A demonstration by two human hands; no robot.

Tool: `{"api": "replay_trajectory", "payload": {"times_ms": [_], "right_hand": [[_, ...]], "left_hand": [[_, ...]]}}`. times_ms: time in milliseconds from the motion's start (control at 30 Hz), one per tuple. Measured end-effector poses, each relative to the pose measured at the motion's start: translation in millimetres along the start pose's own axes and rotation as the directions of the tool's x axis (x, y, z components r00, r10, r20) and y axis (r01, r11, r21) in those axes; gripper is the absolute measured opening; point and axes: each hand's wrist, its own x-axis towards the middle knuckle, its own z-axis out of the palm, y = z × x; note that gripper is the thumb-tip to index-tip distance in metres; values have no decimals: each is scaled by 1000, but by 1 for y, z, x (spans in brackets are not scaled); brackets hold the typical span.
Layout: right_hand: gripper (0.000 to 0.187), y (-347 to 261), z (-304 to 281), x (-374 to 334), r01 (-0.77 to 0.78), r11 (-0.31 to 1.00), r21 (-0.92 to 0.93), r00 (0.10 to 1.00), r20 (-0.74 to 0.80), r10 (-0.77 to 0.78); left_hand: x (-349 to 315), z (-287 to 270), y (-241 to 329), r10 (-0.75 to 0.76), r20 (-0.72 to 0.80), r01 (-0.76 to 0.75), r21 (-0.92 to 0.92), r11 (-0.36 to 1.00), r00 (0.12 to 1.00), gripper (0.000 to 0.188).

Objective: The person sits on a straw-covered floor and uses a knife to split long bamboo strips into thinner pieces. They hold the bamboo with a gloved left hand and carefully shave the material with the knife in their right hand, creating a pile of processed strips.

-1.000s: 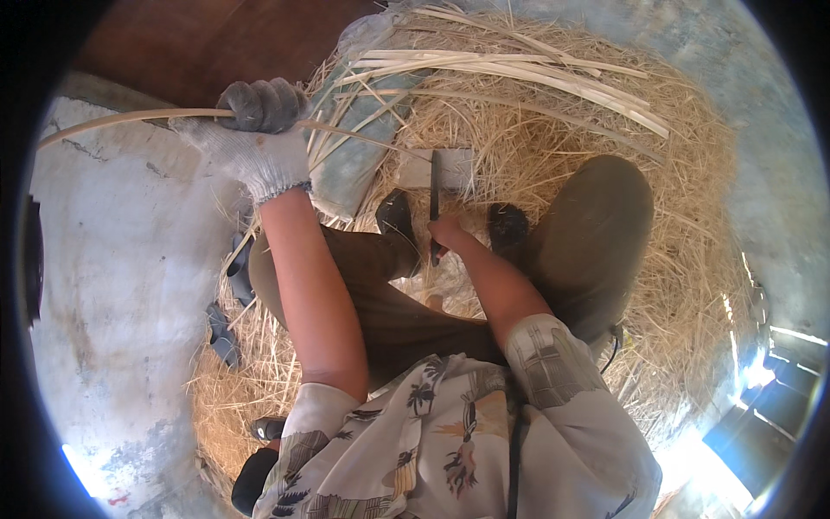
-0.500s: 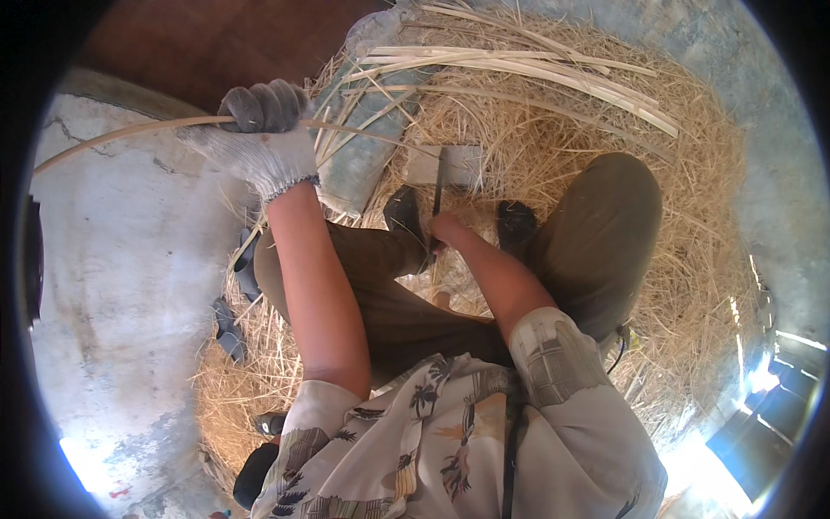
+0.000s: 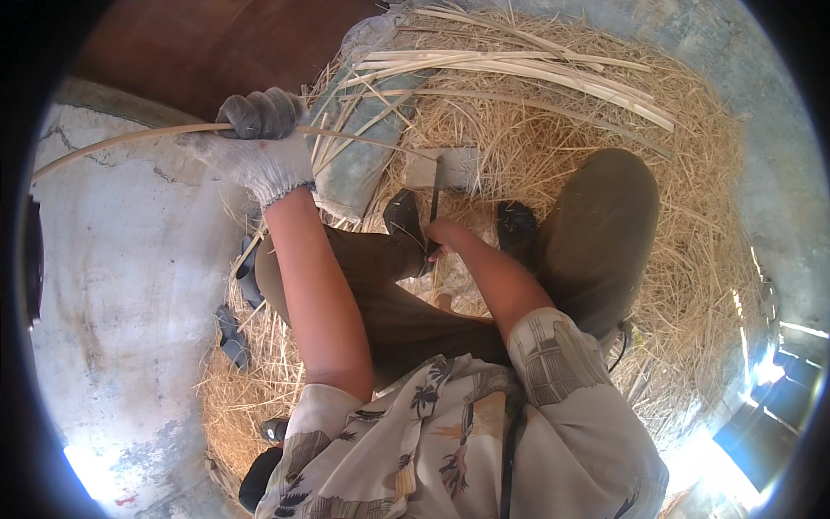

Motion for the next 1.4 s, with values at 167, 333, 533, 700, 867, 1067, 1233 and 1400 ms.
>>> {"api": "replay_trajectory", "payload": {"times_ms": [167, 333, 533, 700, 867, 1067, 1233, 1400], "right_hand": [[43, 12, 10, 12, 254, 901, -350, 677, -601, -425], [50, -11, 19, 2, 608, 685, -402, 146, -792, -594], [41, -5, -18, 30, 9, 988, -154, 980, -196, -39], [29, -3, 20, 0, 353, 859, -371, 661, -550, -510], [31, -29, 36, -10, 624, 525, -579, -63, -707, -704], [27, 4, -24, 42, 146, 754, -641, 864, -288, -412], [28, -30, -1, -6, 355, 751, -556, 393, -640, -660], [30, -83, 12, -59, 816, 523, -248, 127, -805, -580]], "left_hand": [[-1, 4, 1, 29, -24, -29, -12, 1000, 999, 90], [-5, 8, 0, -1, -79, 2, 14, 1000, 997, 83], [4, 6, -9, -15, 44, 16, -23, 1000, 999, 84], [2, 2, -4, 28, -7, -28, -6, 1000, 1000, 86], [-5, 9, -1, 142, -265, -125, 82, 989, 954, 81], [-10, -9, -14, 193, -529, -223, 8, 975, 826, 67], [-11, -43, -25, 438, -640, -227, 388, 893, 631, 68], [0, -69, -38, 761, -445, 141, 890, 433, 472, 71]]}}
